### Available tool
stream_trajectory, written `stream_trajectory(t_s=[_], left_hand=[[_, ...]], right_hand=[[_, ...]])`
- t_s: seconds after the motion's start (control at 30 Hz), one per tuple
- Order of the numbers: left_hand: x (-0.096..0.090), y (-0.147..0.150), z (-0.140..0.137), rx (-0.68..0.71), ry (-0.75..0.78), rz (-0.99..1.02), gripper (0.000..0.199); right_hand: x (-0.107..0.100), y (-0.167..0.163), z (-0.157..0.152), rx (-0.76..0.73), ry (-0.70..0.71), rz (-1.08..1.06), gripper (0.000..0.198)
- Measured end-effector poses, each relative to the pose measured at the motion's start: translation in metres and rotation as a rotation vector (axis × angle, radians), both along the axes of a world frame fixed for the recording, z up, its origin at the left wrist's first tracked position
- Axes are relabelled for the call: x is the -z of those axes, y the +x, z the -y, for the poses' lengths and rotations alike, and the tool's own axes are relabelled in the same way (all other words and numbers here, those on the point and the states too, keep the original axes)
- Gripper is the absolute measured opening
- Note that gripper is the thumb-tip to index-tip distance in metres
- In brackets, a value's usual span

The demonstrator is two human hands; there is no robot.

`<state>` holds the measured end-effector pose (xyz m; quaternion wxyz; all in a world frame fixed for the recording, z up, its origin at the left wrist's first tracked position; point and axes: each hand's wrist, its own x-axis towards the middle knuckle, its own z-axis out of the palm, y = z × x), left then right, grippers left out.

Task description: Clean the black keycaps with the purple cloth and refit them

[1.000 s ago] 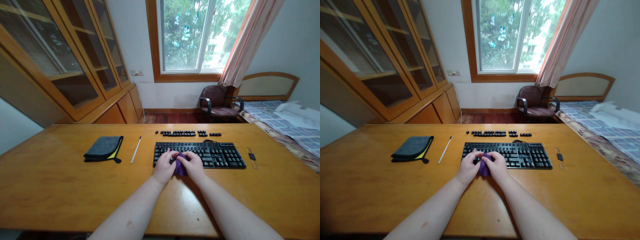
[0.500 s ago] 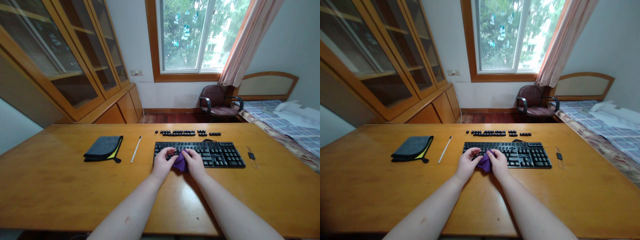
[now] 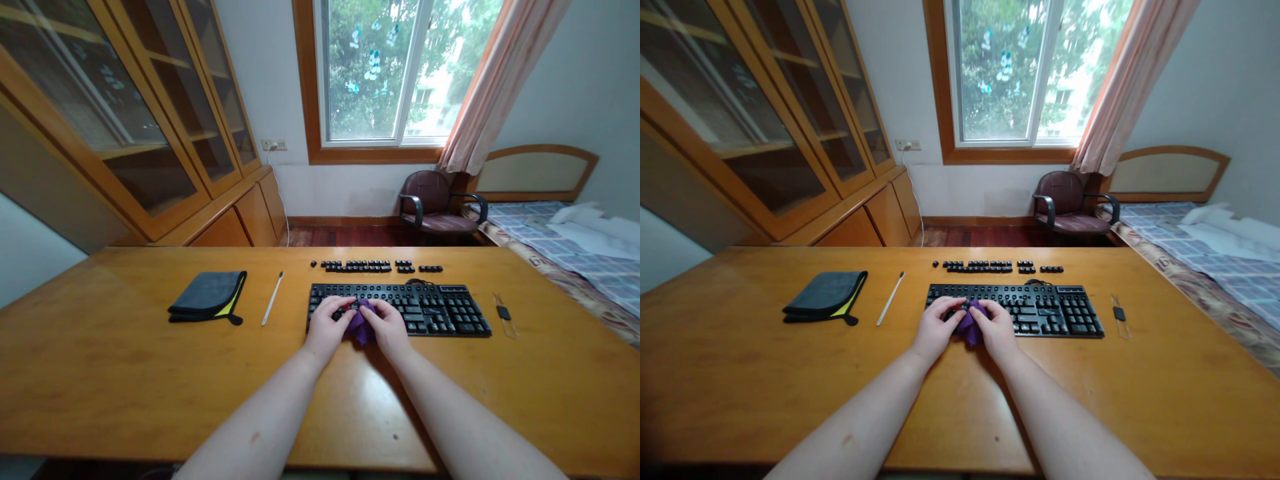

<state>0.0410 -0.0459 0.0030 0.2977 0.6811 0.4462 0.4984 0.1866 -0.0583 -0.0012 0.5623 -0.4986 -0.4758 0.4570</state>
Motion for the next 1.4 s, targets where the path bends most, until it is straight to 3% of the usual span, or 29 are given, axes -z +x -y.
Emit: stream_trajectory(t_s=[0.53, 0.7, 0.8, 1.0, 1.1, 1.4], left_hand=[[-0.003, 0.0, 0.001, -0.001, -0.053, -0.044, 0.025], [-0.003, -0.005, 0.001, -0.081, -0.085, -0.062, 0.027], [-0.008, -0.014, -0.003, -0.143, -0.094, -0.135, 0.027], [-0.037, -0.037, -0.029, -0.121, -0.105, -0.46, 0.026], [-0.043, -0.043, -0.044, -0.143, -0.073, -0.578, 0.025], [-0.002, -0.055, -0.055, -0.141, -0.003, -0.592, 0.025]], right_hand=[[0.001, 0.0, 0.001, -0.007, 0.033, 0.071, 0.024], [-0.002, 0.002, -0.001, 0.092, 0.048, 0.096, 0.028], [-0.002, 0.003, -0.003, 0.125, 0.051, 0.088, 0.03], [-0.003, 0.003, -0.002, 0.119, 0.049, 0.087, 0.029], [-0.004, 0.003, -0.001, 0.125, 0.032, 0.07, 0.027], [-0.004, 0.004, -0.001, 0.131, 0.02, 0.075, 0.025]])
